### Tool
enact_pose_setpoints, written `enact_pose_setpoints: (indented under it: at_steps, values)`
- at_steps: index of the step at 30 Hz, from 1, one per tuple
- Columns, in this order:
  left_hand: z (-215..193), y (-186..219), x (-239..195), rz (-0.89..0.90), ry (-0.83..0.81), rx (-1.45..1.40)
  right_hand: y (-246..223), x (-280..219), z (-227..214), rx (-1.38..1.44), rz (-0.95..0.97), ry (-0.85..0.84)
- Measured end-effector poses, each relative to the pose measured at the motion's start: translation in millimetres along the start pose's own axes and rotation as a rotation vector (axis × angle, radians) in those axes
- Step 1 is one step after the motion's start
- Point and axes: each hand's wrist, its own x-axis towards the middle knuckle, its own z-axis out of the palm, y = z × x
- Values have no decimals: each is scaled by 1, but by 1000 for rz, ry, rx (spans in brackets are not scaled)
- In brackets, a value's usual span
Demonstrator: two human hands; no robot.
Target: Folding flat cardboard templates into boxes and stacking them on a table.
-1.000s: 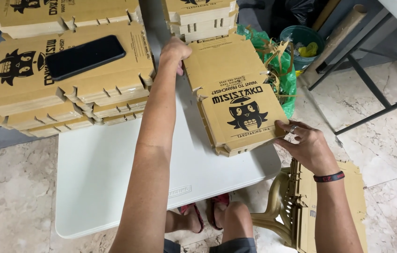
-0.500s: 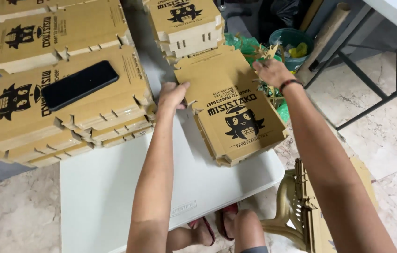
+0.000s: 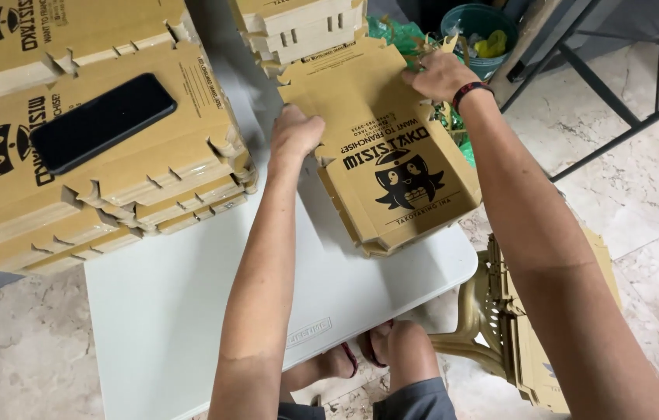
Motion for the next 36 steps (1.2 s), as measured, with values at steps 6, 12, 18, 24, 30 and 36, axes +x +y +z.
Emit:
enact_pose_setpoints:
  at_steps: [6, 12, 18, 24, 30, 36]
  values:
    - [-5, 0, -22, -81, -32, -62, -5, -37, -9, 130, 56, -3]
    - [-3, -55, -124, 375, 157, -82, 15, -141, -43, 98, 63, -57]
    - [45, -88, -176, 392, -110, 152, 100, -158, -10, -89, 31, -234]
    - [83, -96, -153, 332, -31, 331, 150, -117, 40, -423, -22, -67]
    - [88, -89, -138, 278, 7, 413, 161, -101, 46, -611, -86, -52]
    - [79, -98, -236, 518, 183, 352, 205, -193, 28, -164, -76, 19]
